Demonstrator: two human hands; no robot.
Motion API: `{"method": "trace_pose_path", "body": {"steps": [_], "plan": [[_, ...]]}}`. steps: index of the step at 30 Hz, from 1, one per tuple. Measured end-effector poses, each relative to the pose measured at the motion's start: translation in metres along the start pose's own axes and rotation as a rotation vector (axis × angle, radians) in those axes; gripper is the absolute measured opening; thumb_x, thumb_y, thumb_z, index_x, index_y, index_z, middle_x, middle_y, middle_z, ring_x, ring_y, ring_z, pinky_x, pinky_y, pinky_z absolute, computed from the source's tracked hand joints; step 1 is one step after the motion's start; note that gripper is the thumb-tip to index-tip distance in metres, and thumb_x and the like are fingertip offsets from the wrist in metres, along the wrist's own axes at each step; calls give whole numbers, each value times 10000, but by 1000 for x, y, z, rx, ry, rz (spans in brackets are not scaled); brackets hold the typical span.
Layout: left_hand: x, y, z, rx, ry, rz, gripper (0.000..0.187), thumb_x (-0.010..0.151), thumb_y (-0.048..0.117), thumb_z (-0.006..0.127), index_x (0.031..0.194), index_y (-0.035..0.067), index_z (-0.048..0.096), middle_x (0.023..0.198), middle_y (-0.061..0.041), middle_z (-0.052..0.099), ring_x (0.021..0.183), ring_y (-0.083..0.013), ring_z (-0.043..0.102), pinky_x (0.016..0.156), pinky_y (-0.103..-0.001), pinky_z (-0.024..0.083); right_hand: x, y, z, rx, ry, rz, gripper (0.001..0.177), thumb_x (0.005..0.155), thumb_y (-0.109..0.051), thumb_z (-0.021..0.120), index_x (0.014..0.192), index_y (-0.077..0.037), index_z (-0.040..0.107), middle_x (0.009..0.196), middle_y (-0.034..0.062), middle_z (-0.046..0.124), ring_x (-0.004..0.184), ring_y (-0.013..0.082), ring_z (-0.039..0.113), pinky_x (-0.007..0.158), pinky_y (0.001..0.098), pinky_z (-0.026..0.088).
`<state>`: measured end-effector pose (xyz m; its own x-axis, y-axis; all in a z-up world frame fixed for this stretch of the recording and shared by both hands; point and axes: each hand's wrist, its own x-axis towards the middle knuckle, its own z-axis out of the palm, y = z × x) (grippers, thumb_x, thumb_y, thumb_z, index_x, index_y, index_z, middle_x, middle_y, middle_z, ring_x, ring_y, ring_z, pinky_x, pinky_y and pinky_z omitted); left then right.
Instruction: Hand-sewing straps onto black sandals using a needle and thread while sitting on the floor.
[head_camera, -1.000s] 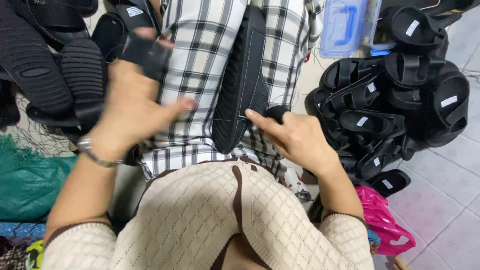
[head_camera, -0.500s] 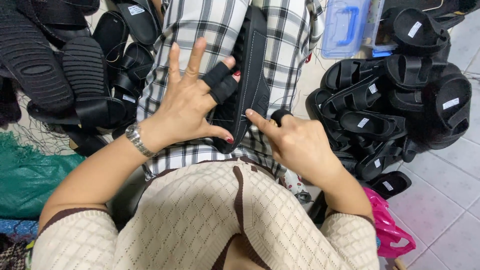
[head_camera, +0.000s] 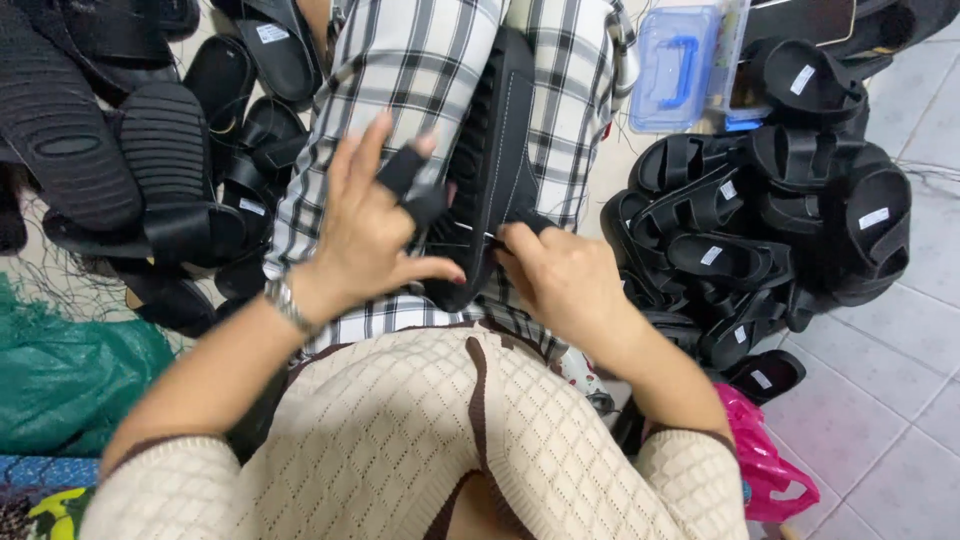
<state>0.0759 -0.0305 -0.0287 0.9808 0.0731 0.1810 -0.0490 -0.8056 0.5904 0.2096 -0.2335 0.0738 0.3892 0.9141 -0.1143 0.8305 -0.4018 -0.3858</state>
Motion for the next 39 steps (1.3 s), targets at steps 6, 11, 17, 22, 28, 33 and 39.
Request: {"method": "trace_pose_path", "body": {"steps": [6, 11, 17, 22, 28, 33, 39], "plan": [[-35, 35, -25, -1611, -62, -509, 215, 908, 85, 691, 1058, -70, 693, 1248, -265, 665, 678, -213, 708, 568, -292, 595, 2, 11, 18, -199, -201, -2, 125, 972, -290, 518, 1026, -179, 539, 636, 14, 539, 568, 251, 643, 488, 375, 496], [-8, 44, -24, -1252, -106, -810, 292, 905, 109, 751, 1176, 14, 701, 561, -120, 663, 475, -145, 643, 474, -230, 540, 2, 12, 9, -105, -63, -99, 91, 967, -256, 596, 970, -166, 597, 563, 24, 516, 515, 238, 635, 497, 320, 506], [-18, 52, -15, -1181, -219, -882, 304, 853, 89, 801, 1142, 33, 723, 629, -109, 711, 558, -115, 672, 531, -251, 580, -1, 10, 15, -172, 11, -108, 125, 965, -235, 576, 1074, -182, 608, 582, 2, 501, 519, 208, 621, 511, 304, 513], [-7, 53, -20, -1111, 15, -1003, 250, 904, 171, 794, 1137, 98, 738, 573, -53, 673, 525, -80, 643, 528, -199, 546, -6, 17, 24, -222, 14, -143, 233, 935, -245, 586, 1163, -204, 612, 585, 4, 500, 523, 203, 619, 517, 304, 522], [-12, 56, -24, -1133, -254, -901, 225, 823, 79, 825, 1043, 57, 784, 563, -34, 674, 547, -46, 589, 534, -200, 543, -17, 11, 16, -218, -8, -93, 323, 930, -249, 592, 1251, -225, 602, 594, 11, 509, 528, 215, 618, 502, 332, 529], [-15, 48, -20, -1068, -21, -953, 235, 876, 96, 805, 1101, 57, 747, 541, -50, 653, 507, -46, 591, 498, -167, 514, -18, 10, 9, -243, -44, -90, 382, 910, -193, 573, 1283, -264, 606, 576, 1, 488, 498, 200, 587, 474, 314, 509], [-7, 60, -18, -1144, -32, -973, 157, 874, 81, 791, 1020, 33, 760, 579, -119, 711, 521, -92, 653, 502, -243, 577, -15, 14, 22, -173, 12, -99, 332, 938, -186, 572, 1259, -247, 630, 578, 13, 465, 509, 211, 581, 501, 309, 517]]}}
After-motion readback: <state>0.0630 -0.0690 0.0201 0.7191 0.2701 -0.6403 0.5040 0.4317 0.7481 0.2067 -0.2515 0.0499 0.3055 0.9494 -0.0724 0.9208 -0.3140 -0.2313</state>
